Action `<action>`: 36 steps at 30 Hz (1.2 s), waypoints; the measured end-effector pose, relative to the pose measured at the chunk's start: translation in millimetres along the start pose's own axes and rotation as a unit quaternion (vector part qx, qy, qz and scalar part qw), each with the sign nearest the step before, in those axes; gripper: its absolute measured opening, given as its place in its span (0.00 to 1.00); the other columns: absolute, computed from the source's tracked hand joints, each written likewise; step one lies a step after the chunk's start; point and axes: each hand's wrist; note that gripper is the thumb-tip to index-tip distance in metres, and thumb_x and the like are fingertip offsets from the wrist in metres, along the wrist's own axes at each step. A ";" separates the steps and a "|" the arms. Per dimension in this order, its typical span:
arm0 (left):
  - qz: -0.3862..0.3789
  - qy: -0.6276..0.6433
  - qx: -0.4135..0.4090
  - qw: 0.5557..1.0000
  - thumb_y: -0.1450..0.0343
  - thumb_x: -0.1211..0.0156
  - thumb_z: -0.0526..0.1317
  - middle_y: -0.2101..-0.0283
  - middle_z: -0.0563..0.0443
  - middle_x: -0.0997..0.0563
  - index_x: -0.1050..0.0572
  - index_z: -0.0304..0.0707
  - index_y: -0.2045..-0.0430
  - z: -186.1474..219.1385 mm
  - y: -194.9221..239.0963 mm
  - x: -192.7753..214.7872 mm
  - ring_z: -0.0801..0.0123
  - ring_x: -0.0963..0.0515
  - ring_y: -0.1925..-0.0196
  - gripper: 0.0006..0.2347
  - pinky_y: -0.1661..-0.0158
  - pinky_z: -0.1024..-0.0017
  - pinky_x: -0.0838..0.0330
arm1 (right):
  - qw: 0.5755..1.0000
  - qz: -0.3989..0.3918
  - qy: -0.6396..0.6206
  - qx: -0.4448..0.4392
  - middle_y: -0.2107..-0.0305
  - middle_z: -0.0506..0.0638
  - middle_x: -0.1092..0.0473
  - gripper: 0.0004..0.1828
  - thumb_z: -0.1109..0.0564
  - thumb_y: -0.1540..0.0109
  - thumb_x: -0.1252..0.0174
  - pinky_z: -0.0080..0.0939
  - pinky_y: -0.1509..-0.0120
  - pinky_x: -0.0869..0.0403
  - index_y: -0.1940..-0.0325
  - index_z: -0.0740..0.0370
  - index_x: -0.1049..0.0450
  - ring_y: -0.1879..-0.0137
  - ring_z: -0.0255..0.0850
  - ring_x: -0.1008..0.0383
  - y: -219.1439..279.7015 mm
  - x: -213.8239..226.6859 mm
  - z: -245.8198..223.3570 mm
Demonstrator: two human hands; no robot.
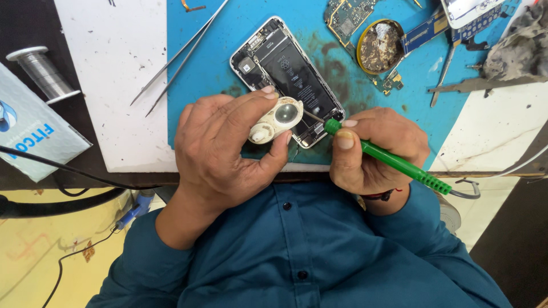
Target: The person uses a green screwdriver to unscrew and remove components from a disassembled smartphone on a blue mat. They then use a magnifying glass to inspect the internal parts while continuing to manipulate the device with the screwdriver.
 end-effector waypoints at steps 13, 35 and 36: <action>0.002 -0.001 -0.001 1.000 0.29 0.27 0.42 0.48 0.54 0.17 0.25 0.40 0.48 0.2 0.1 -0.6 0.63 0.21 0.53 0.17 0.55 0.70 0.32 | 1.000 -0.010 0.013 0.022 0.70 0.56 0.26 0.06 0.65 0.32 0.39 0.36 0.65 0.25 0.56 0.69 0.30 0.69 0.43 0.21 -3.8 0.8 -0.5; -0.001 0.000 -0.001 1.000 0.28 0.27 0.42 0.48 0.54 0.16 0.25 0.40 0.48 -0.8 0.2 -0.8 0.63 0.20 0.52 0.17 0.54 0.70 0.31 | 1.000 -0.015 0.011 -0.002 0.69 0.57 0.26 0.05 0.65 0.32 0.39 0.35 0.64 0.25 0.56 0.68 0.30 0.68 0.43 0.21 -2.0 1.5 -2.2; -0.001 0.000 -0.001 1.000 0.28 0.27 0.42 0.48 0.54 0.16 0.25 0.40 0.48 -0.6 0.1 -1.2 0.63 0.20 0.52 0.17 0.54 0.70 0.31 | 1.000 -0.015 0.011 -0.001 0.69 0.57 0.26 0.05 0.65 0.32 0.39 0.35 0.64 0.25 0.57 0.68 0.30 0.68 0.43 0.21 -2.1 1.6 -2.1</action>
Point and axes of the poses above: each hand's wrist, its own y-axis away from the middle knuckle, its own x-axis out of the back of the hand, z = x × y
